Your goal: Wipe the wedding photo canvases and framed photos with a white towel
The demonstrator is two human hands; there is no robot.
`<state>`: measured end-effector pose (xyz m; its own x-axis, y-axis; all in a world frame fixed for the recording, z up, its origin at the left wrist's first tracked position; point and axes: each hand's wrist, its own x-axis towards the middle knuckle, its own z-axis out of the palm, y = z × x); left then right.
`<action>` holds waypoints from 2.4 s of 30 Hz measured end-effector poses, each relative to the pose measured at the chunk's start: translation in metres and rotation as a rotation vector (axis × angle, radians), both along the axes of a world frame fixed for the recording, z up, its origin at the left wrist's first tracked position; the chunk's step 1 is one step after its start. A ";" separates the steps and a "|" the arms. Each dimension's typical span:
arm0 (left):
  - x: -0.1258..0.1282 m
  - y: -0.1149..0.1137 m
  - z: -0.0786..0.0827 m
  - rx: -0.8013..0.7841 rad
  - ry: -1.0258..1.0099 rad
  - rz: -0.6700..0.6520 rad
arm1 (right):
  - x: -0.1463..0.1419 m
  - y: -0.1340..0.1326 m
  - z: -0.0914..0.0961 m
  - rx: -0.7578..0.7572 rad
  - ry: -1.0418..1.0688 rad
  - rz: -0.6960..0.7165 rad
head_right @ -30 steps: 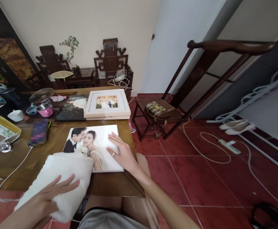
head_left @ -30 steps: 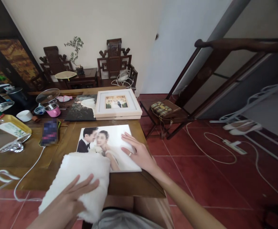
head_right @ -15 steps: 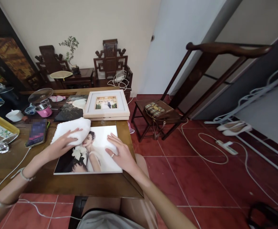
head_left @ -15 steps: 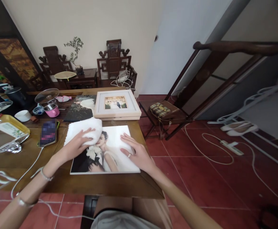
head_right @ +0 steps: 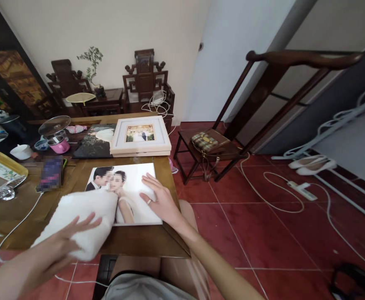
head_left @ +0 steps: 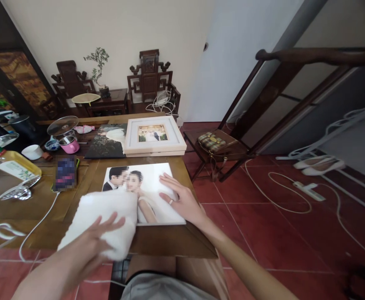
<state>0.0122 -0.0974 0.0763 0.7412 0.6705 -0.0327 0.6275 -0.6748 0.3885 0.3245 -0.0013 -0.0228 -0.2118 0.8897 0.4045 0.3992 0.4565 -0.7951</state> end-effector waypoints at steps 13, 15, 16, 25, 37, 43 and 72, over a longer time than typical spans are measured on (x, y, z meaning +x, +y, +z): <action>0.035 0.104 -0.009 -0.003 0.058 0.086 | 0.000 0.001 0.001 0.013 0.016 0.005; 0.041 0.123 -0.017 0.082 0.046 0.133 | 0.000 0.001 0.002 0.004 0.011 0.005; 0.043 0.130 -0.020 0.118 0.045 0.156 | 0.001 0.000 0.002 0.002 0.008 0.006; 0.054 0.076 -0.015 0.077 0.120 0.060 | 0.001 0.001 0.003 -0.001 0.024 0.018; 0.071 0.034 -0.007 -0.041 0.121 -0.063 | 0.001 0.000 0.001 -0.017 -0.009 0.007; 0.070 0.108 -0.016 0.052 0.071 0.024 | 0.001 0.001 0.001 0.015 -0.004 0.020; 0.104 0.100 -0.016 0.179 0.217 0.066 | 0.002 0.001 0.000 0.006 -0.019 0.037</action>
<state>0.1162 0.0026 0.0606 0.6847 0.7262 -0.0628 0.7275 -0.6757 0.1188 0.3261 -0.0005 -0.0227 -0.2519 0.8790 0.4049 0.3973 0.4755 -0.7849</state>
